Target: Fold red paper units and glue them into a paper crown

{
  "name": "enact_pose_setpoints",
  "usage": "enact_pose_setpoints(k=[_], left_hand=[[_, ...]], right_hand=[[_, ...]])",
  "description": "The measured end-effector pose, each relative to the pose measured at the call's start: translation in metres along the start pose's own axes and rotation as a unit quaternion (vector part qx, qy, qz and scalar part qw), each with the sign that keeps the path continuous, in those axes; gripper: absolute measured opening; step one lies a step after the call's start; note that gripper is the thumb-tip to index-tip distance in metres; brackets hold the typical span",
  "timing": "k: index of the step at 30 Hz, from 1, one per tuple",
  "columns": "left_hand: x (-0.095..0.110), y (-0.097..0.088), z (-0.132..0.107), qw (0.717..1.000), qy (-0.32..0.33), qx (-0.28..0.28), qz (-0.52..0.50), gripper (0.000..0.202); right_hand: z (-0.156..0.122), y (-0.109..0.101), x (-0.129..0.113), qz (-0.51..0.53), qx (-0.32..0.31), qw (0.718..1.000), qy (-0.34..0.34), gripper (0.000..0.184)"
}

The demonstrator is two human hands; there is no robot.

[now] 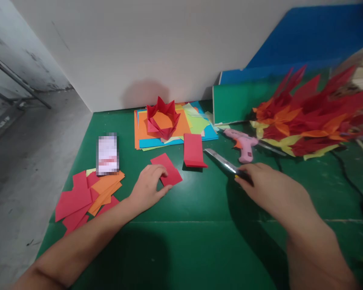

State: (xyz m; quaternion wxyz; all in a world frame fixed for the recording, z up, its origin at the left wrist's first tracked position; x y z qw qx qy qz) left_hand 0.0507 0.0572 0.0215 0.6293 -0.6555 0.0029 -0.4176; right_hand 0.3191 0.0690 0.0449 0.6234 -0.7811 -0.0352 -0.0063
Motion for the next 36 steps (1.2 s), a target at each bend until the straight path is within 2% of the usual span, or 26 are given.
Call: enact_pose_setpoints(k=[4, 6, 8, 10, 13, 17, 20, 24, 29, 36], left_hand=[[-0.003, 0.000, -0.001, 1.000, -0.015, 0.006, -0.006, 0.029], [-0.003, 0.000, -0.001, 1.000, -0.014, 0.002, -0.016, 0.029], [-0.002, 0.000, -0.001, 1.000, -0.004, -0.003, -0.030, 0.025], [0.001, 0.000, -0.001, 0.999, 0.014, -0.008, -0.040, 0.020], [0.008, -0.002, -0.001, 0.998, 0.044, -0.013, -0.044, 0.011], [0.012, -0.002, -0.001, 0.997, 0.059, -0.030, -0.050, 0.012], [0.010, -0.001, -0.001, 0.997, 0.045, -0.034, -0.055, 0.014], [0.004, -0.002, -0.002, 0.999, 0.023, -0.012, -0.046, 0.014], [0.000, 0.002, -0.002, 0.999, 0.036, 0.001, -0.024, 0.017], [-0.007, 0.002, -0.003, 0.997, 0.070, 0.009, 0.013, 0.028]], right_hand=[[-0.006, -0.016, 0.001, 0.035, 0.064, 0.997, -0.014, 0.023], [-0.008, -0.023, -0.011, 0.076, 0.089, 0.990, -0.074, 0.028], [-0.011, -0.023, -0.029, 0.119, 0.074, 0.976, -0.165, 0.030], [-0.013, -0.015, -0.044, 0.121, 0.039, 0.969, -0.211, 0.031], [-0.014, -0.001, -0.056, 0.087, 0.012, 0.972, -0.216, 0.033], [-0.012, 0.009, -0.067, 0.062, -0.011, 0.970, -0.234, 0.039], [-0.009, 0.010, -0.072, 0.073, -0.021, 0.963, -0.258, 0.044], [-0.004, 0.013, -0.075, 0.107, -0.019, 0.952, -0.285, 0.042], [-0.002, 0.018, -0.076, 0.137, -0.012, 0.933, -0.332, 0.038], [-0.001, 0.016, -0.078, 0.156, -0.014, 0.924, -0.350, 0.037]])
Point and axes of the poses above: each hand's wrist, its own z-axis towards the middle knuckle, its own y-axis out of the palm, x = y × z, the point moved 7 cm from there along z, towards the middle knuckle, and after that the axes turned 11 degrees about -x, right-handed, at the moved point
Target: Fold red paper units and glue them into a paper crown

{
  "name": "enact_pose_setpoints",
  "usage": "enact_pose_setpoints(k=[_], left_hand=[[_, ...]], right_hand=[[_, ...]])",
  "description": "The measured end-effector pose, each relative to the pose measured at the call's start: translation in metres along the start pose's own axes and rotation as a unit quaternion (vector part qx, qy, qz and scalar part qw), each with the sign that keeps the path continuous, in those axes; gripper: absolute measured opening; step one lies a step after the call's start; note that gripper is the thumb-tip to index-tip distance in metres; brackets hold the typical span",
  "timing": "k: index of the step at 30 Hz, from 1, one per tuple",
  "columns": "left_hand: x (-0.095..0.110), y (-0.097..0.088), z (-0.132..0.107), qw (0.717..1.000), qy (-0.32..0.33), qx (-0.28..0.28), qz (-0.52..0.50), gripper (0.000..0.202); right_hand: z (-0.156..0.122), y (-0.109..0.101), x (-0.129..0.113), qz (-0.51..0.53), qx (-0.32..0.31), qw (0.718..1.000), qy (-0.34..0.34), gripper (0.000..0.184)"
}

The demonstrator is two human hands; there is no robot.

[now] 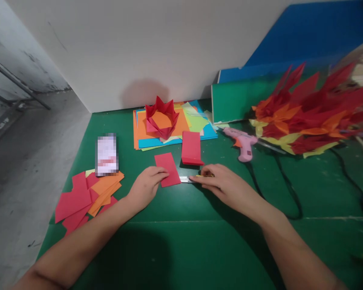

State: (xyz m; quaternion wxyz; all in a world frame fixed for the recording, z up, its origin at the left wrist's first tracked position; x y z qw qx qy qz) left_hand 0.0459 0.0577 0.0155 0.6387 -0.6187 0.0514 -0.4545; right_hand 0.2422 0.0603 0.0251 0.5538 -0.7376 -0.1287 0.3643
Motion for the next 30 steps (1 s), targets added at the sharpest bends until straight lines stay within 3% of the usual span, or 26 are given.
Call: enact_pose_setpoints(k=[17, 30], left_hand=[[0.000, -0.003, 0.005, 1.000, 0.012, -0.022, -0.003, 0.027], [-0.001, -0.006, 0.008, 0.999, 0.013, -0.039, -0.025, 0.028]], right_hand=[[-0.003, 0.000, 0.008, 0.055, -0.061, 0.995, -0.050, 0.041], [0.003, 0.002, -0.010, 0.068, -0.069, 0.993, -0.063, 0.040]])
Point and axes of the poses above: each hand's wrist, its own z-axis towards the middle knuckle, its own y-axis out of the palm, x = y × z, the point moved 7 cm from there along z, towards the middle knuckle, and after that the axes turned 11 degrees about -x, right-handed, at the moved point
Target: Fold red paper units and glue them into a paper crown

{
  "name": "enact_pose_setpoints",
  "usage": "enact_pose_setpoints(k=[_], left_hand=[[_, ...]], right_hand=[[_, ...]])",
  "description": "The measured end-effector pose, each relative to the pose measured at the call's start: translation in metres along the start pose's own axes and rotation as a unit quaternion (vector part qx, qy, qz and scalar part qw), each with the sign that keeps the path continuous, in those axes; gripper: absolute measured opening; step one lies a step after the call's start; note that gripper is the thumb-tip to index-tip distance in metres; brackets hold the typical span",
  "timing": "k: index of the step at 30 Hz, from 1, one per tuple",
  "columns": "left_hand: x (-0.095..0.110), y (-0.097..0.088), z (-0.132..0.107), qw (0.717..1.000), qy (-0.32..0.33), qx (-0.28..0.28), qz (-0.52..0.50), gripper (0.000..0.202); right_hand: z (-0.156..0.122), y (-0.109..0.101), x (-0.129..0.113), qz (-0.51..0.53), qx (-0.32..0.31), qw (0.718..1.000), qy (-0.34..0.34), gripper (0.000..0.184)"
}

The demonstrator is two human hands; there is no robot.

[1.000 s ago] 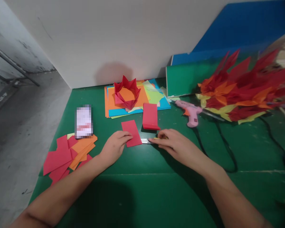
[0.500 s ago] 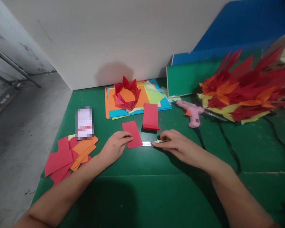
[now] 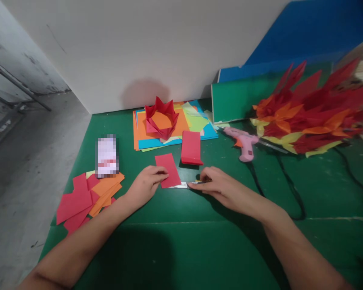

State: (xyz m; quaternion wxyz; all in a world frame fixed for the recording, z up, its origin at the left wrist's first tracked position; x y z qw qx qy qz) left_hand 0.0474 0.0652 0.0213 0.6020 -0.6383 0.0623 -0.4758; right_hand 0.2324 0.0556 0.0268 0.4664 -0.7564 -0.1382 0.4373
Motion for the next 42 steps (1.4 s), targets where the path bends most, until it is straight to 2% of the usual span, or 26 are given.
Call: enact_pose_setpoints(k=[7, 12, 16, 20, 24, 27, 30, 31, 34, 36, 38, 42], left_hand=[[-0.002, 0.000, 0.001, 1.000, -0.008, -0.006, -0.006, 0.027], [-0.001, -0.002, 0.002, 1.000, -0.010, -0.005, -0.008, 0.026], [-0.003, -0.002, 0.000, 1.000, -0.013, 0.011, -0.025, 0.025], [-0.005, -0.002, -0.002, 0.998, -0.012, 0.030, -0.048, 0.033], [0.003, 0.000, -0.002, 0.999, 0.009, -0.003, -0.053, 0.037], [0.008, 0.003, -0.001, 0.998, 0.016, -0.048, -0.042, 0.030], [0.011, 0.006, -0.002, 0.997, 0.026, -0.070, -0.028, 0.036], [0.011, 0.006, -0.002, 0.997, 0.029, -0.070, -0.024, 0.036], [0.012, 0.006, -0.003, 0.998, 0.035, -0.057, -0.014, 0.035], [0.012, 0.005, -0.004, 0.998, 0.035, -0.044, -0.006, 0.033], [0.014, 0.004, -0.003, 0.998, 0.042, -0.039, -0.003, 0.029], [0.021, 0.003, -0.002, 0.996, 0.081, -0.043, -0.006, 0.018]], right_hand=[[0.002, 0.002, -0.001, -0.004, 0.002, 1.000, 0.001, 0.040], [0.003, 0.005, -0.005, 0.003, -0.024, 1.000, -0.015, 0.040], [-0.007, -0.003, 0.005, 0.037, -0.019, 0.999, -0.014, 0.038], [-0.025, -0.017, 0.031, 0.056, 0.017, 0.997, 0.055, 0.033], [-0.035, -0.028, 0.046, 0.005, 0.059, 0.993, 0.103, 0.031], [-0.033, -0.035, 0.036, -0.053, 0.095, 0.990, 0.092, 0.029], [-0.025, -0.040, 0.012, -0.096, 0.155, 0.981, 0.060, 0.029], [-0.020, -0.037, 0.001, -0.084, 0.154, 0.984, 0.028, 0.028], [0.000, -0.016, -0.030, -0.072, 0.091, 0.991, -0.065, 0.025], [0.012, -0.001, -0.043, -0.080, 0.049, 0.991, -0.099, 0.021], [0.020, 0.008, -0.047, -0.094, 0.039, 0.990, -0.102, 0.019], [0.028, 0.012, -0.039, -0.117, 0.053, 0.990, -0.054, 0.019]])
Point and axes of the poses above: each hand's wrist, its own z-axis towards the middle knuckle, its own y-axis out of the palm, x = y × z, the point moved 7 cm from there along z, towards the middle knuckle, and after that the axes turned 11 degrees about -x, right-handed, at the moved point
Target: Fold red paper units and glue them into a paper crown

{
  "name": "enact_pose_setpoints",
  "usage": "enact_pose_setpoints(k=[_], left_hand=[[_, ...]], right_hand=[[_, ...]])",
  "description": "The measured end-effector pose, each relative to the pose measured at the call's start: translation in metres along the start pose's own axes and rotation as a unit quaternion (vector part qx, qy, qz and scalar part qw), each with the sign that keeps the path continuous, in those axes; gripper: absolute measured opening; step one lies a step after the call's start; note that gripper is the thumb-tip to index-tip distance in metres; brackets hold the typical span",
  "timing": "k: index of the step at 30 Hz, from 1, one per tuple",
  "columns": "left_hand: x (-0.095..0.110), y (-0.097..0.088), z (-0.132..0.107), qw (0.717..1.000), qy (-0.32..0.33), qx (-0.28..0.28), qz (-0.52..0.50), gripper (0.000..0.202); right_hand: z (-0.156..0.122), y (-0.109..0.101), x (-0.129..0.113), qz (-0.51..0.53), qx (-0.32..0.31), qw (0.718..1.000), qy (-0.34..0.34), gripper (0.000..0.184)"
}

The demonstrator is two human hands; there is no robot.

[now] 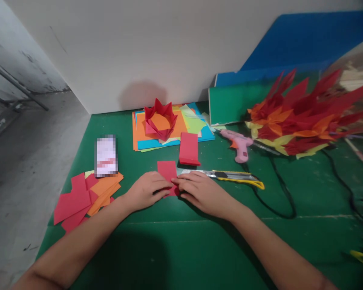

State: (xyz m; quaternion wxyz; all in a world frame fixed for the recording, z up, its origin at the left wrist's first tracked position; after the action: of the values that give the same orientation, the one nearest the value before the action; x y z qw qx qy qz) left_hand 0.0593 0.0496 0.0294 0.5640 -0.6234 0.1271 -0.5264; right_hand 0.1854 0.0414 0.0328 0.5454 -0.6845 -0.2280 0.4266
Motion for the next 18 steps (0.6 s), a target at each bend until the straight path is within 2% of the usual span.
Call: enact_pose_setpoints(k=[5, 8, 11, 14, 16, 18], left_hand=[[0.003, 0.002, -0.002, 1.000, 0.008, 0.011, 0.025, 0.020], [0.010, 0.010, -0.003, 0.999, 0.018, -0.023, 0.045, 0.027], [0.018, 0.014, -0.004, 0.996, 0.037, -0.055, 0.055, 0.032], [0.025, 0.014, -0.007, 0.994, 0.081, -0.064, 0.035, 0.025], [0.029, 0.010, -0.008, 0.991, 0.126, -0.047, -0.005, 0.018], [0.024, 0.001, -0.008, 0.993, 0.111, 0.013, -0.038, 0.017]], right_hand=[[0.001, 0.005, 0.004, -0.038, 0.044, 0.998, 0.033, 0.031], [0.002, 0.008, 0.002, -0.039, 0.061, 0.997, 0.032, 0.032], [0.001, 0.009, 0.000, -0.029, 0.057, 0.998, 0.024, 0.033], [-0.001, 0.007, -0.002, -0.017, 0.041, 0.999, 0.021, 0.041], [-0.003, 0.008, -0.001, -0.014, 0.030, 0.999, 0.020, 0.054], [-0.003, 0.010, 0.000, -0.018, 0.022, 0.999, 0.021, 0.065]])
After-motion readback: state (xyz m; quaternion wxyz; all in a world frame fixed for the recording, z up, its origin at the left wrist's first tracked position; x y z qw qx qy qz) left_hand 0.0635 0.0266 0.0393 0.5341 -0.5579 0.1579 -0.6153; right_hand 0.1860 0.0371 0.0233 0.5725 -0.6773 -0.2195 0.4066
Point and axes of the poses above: each hand's wrist, its own z-axis towards the middle knuckle, its own y-axis out of the palm, x = y × z, the point moved 7 cm from there along z, towards the middle knuckle, and after that the axes turned 11 degrees about -x, right-handed, at the moved point
